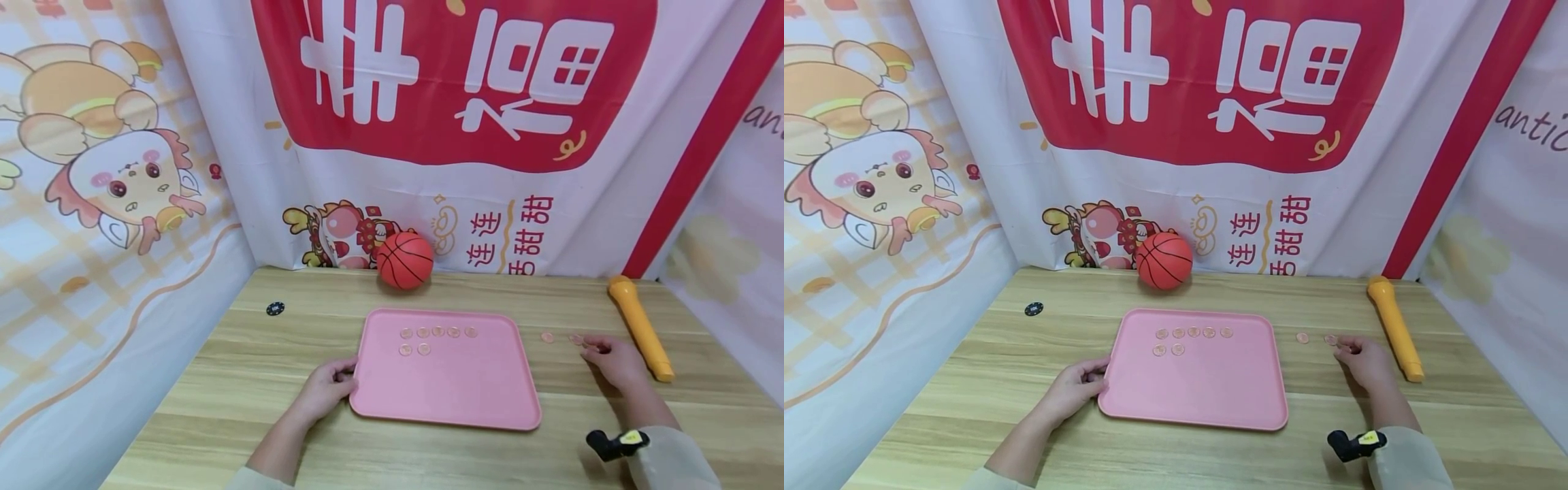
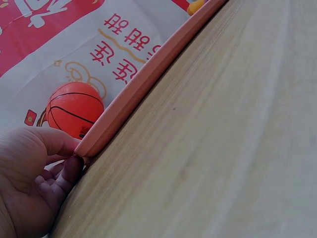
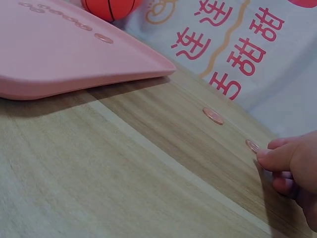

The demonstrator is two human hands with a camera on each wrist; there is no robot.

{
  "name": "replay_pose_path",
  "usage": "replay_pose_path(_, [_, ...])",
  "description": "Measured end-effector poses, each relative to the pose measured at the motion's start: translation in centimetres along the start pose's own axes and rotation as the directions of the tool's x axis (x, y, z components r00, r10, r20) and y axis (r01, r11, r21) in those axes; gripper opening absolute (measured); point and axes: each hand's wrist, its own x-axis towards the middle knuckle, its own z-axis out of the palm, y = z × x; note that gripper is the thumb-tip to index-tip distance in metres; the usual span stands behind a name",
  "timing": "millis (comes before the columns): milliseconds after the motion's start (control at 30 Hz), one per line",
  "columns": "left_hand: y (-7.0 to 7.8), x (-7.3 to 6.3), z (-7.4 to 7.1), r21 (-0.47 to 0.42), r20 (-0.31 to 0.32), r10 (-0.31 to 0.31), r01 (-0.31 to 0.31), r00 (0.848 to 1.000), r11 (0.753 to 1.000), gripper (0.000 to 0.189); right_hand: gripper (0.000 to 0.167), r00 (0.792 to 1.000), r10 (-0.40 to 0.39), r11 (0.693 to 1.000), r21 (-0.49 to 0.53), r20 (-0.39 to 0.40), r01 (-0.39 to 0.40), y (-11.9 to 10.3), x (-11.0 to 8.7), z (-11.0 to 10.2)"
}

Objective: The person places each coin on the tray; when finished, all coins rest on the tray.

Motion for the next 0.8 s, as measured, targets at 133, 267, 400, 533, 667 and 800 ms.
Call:
replay_pose_path(133, [-0.1, 0.0, 0.0, 0.001, 0.0, -0.002, 0.002, 1.0, 1.0, 0.051, 0.049, 1.0, 0.025, 0.999, 0.029, 0.012, -0.026, 0.0, -0.1, 0.1])
replay_pose_path(267, [-0.1, 0.0, 0.0, 0.003, 0.0, -0.01, 0.01, 1.0, 1.0, 0.051, 0.053, 0.998, 0.053, 0.993, 0.108, 0.023, -0.055, -0.2, -0.3, 0.6])
replay_pose_path(400, [-0.1, 0.0, 0.0, 0.006, -0.001, -0.011, 0.011, 1.0, 1.0, 0.051, 0.056, 0.994, 0.097, 0.977, 0.185, 0.044, -0.104, -1.0, -0.7, 1.0])
replay_pose_path(533, [0.0, 0.0, 0.0, 0.011, -0.004, -0.008, 0.008, 1.0, 1.0, 0.051, 0.063, 0.987, 0.129, 0.939, 0.308, 0.095, -0.152, -2.4, -1.1, 1.3])
replay_pose_path(667, [-0.1, 0.1, 0.0, 0.014, -0.004, 0.003, -0.003, 1.0, 1.0, 0.051, 0.071, 0.984, 0.088, 0.921, 0.364, 0.153, -0.139, -3.9, -1.1, 1.4])
replay_pose_path(800, [-0.2, 0.1, 0.0, 0.017, 0.002, 0.001, -0.001, 1.0, 1.0, 0.051, 0.072, 0.985, 0.014, 0.888, 0.45, 0.17, -0.09, -5.3, -0.9, 1.7])
